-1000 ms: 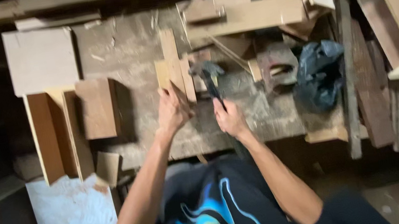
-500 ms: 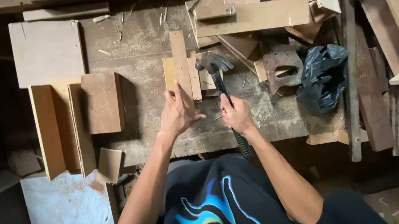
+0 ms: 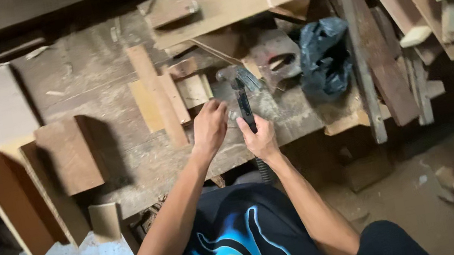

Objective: The person assembles small wooden pieces on a workbench. They use a hammer to drive nails into the wood and a saw to cut a piece. The person handles the wood pieces and tools directly.

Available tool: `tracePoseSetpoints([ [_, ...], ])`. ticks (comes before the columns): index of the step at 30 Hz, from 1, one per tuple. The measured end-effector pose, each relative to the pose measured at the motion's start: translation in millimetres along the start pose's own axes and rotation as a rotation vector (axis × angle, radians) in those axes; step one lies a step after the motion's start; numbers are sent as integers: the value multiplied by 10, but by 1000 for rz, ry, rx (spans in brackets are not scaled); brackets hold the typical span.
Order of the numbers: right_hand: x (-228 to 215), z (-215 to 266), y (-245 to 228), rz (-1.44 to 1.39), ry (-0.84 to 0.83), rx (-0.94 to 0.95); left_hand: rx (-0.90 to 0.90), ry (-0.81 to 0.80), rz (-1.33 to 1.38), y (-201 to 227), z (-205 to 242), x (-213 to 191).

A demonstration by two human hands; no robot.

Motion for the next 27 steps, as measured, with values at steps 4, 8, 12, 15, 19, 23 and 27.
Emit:
tracePoseSetpoints([
  [4, -232, -28, -15, -8, 65, -39, 196, -145, -182, 1, -459, 541],
  [8, -373, -74, -27, -18, 58, -1, 294, -655, -579, -306, -763, 1219],
  [12, -498, -25, -67, -42, 77, -27, 504, -641, -482, -405, -1009, 1434],
  [15, -509, 35, -16, -128, 28, 62, 584, -699, -465, -397, -1021, 1560],
  [19, -530, 60, 26, -195, 26, 119, 650, -642, -500, -256, -930, 1521],
  [23, -519, 61, 102, -283, 3, 211, 562, -499, -513, -84, -808, 1257],
  [27, -435, 52, 105, -486, -77, 271, 258, -223, -58, -32, -466, 472],
])
Point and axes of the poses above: each hand's wrist, its own z-axis away from the middle knuckle, its own x-axis out of the palm, y = z × x, the point moved 8 cm from there along -z, towards the middle knuckle, and after that the axes turned 6 degrees about x, right-handed, at the moved point
